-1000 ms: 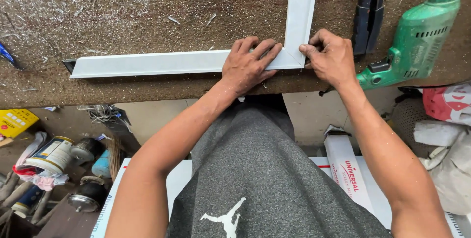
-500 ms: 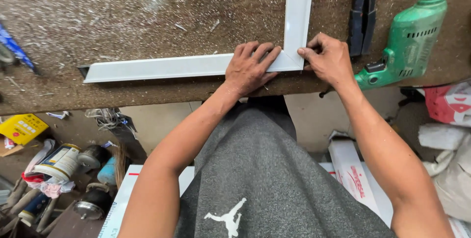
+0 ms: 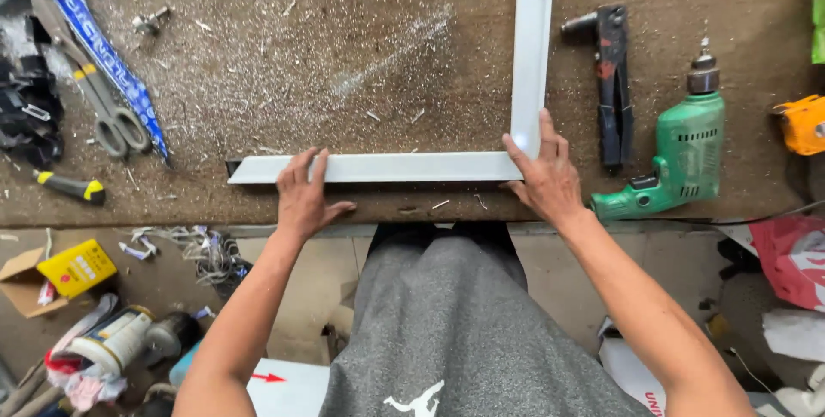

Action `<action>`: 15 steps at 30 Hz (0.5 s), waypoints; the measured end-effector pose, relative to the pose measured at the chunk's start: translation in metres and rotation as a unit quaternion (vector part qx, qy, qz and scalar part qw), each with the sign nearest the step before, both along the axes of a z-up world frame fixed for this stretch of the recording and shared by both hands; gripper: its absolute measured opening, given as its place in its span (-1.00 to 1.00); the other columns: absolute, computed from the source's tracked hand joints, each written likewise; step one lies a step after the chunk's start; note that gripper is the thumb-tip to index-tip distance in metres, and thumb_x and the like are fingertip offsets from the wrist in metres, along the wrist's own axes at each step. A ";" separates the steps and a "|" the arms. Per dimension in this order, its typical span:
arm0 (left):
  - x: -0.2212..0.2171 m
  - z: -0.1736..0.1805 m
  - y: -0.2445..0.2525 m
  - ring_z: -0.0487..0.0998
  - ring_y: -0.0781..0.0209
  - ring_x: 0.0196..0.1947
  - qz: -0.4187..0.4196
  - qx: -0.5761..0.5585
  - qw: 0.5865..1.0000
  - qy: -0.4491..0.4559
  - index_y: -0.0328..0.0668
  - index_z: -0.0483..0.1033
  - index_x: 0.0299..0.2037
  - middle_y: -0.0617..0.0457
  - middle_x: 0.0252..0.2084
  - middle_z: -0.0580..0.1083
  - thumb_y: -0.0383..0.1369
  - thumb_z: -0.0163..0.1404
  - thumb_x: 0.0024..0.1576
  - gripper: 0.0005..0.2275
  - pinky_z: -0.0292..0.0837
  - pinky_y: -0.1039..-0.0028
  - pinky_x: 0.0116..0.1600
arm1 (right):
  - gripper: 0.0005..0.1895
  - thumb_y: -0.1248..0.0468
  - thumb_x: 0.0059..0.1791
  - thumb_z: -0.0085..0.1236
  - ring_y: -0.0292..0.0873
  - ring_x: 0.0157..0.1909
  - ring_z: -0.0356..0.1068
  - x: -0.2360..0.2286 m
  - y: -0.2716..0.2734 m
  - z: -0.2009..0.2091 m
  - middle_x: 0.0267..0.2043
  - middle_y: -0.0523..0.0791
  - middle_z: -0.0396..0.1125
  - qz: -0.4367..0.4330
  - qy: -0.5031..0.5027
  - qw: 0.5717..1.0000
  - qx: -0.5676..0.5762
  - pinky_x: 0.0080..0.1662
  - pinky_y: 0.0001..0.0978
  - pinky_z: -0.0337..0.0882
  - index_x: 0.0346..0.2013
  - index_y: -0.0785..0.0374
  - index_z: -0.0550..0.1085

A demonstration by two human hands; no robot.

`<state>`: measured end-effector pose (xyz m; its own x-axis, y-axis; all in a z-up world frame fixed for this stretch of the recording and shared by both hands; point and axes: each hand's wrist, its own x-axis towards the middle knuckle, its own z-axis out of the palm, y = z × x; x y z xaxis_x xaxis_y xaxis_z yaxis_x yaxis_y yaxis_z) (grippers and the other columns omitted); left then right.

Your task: Assembling an aluminum frame by aligning pieces, drilling holes, and installing rivets with a rivet gun.

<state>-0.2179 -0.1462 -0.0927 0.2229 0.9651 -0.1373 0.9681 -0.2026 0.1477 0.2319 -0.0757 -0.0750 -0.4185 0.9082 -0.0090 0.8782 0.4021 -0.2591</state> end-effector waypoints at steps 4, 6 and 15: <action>-0.017 -0.006 0.004 0.17 -0.11 0.34 0.039 -0.016 0.999 -0.001 -0.07 0.21 0.44 -0.11 0.36 0.17 0.13 0.37 -0.32 0.06 0.05 0.09 0.30 | -0.26 0.30 -0.26 0.50 0.28 0.14 0.34 -0.004 -0.002 0.000 0.49 0.27 -0.12 0.019 0.019 0.999 -0.030 -0.18 -0.12 0.62 0.20 -0.02 0.44; -0.030 -0.013 0.002 0.18 -0.08 0.32 0.038 -0.010 0.999 -0.007 -0.06 0.21 0.44 -0.09 0.34 0.18 0.15 0.35 -0.32 0.05 0.05 0.10 0.27 | -0.29 0.32 -0.22 0.45 0.23 0.10 0.38 -0.007 -0.005 0.004 0.48 0.25 -0.05 0.019 0.005 0.999 -0.036 -0.22 -0.18 0.62 0.20 -0.04 0.43; -0.131 0.093 0.071 0.54 0.20 -0.01 -0.105 0.169 0.979 -0.038 0.22 0.51 0.21 0.17 0.05 0.47 -0.38 0.27 -0.39 -0.23 0.40 0.33 0.17 | -0.31 -0.03 -0.21 0.31 0.02 -0.09 0.47 -0.034 0.012 0.210 0.30 -0.08 0.20 0.093 -0.125 0.987 -0.038 -0.14 -0.26 0.64 0.22 -0.18 0.39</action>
<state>-0.3490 -0.0755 0.0006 0.4186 0.8843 0.2068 0.8884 -0.4460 0.1088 0.1976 -0.0635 0.1350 -0.5535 0.8089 -0.1983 0.8316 0.5495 -0.0799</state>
